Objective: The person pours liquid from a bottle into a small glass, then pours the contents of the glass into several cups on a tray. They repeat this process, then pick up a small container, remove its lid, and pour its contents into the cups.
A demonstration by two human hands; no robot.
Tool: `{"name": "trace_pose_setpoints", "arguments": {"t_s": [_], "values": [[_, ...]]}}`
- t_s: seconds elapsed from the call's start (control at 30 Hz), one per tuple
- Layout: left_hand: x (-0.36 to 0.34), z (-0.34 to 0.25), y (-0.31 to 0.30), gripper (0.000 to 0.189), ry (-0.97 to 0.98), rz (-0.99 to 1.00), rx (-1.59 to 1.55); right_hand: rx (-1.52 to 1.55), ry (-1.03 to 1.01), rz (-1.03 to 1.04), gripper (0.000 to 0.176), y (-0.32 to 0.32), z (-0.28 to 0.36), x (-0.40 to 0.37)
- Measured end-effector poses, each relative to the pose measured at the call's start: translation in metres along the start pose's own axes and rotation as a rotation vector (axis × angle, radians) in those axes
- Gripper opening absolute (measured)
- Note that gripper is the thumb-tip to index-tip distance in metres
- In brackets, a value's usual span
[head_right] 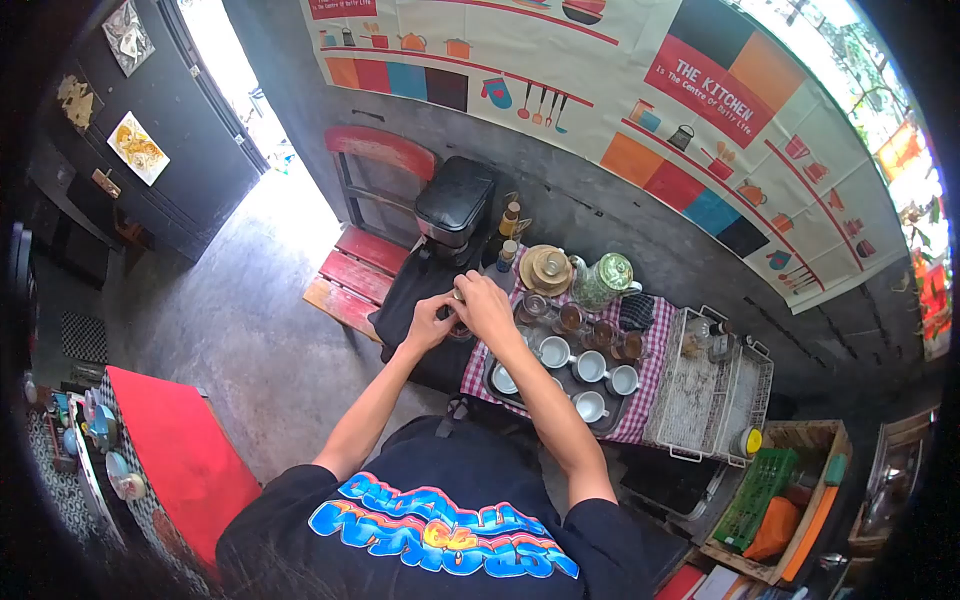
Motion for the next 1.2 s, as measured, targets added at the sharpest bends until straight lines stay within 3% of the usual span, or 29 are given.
{"name": "trace_pose_setpoints", "arguments": {"t_s": [0.4, 0.63, 0.73, 0.83, 1.2], "values": [[-0.014, -0.010, -0.003, 0.044, -0.063, -0.054, -0.039, 0.154, 0.034, 0.046, 0.038, 0.022, -0.020, -0.001], [-0.015, 0.000, -0.001, 0.050, -0.050, -0.047, -0.079, 0.213, -0.112, 0.144, 0.035, 0.027, -0.020, -0.004], [-0.018, 0.006, -0.001, 0.052, -0.136, 0.019, 0.005, 0.193, -0.158, 0.212, 0.032, 0.029, -0.016, -0.002], [-0.015, 0.003, -0.001, 0.049, -0.088, -0.029, -0.033, 0.166, -0.207, 0.263, 0.031, 0.030, -0.013, 0.000], [-0.003, -0.017, -0.001, 0.024, -0.115, 0.138, 0.028, -0.062, -0.412, 0.379, 0.024, 0.039, -0.010, 0.005]]}}
Point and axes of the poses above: each hand's wrist, its own x-axis towards the middle knuckle, its own y-axis out of the palm, z = x × y, the point moved 9 cm from there along x, towards the middle knuckle, and after that the axes turned 5 degrees about x, right-handed, at the moved point
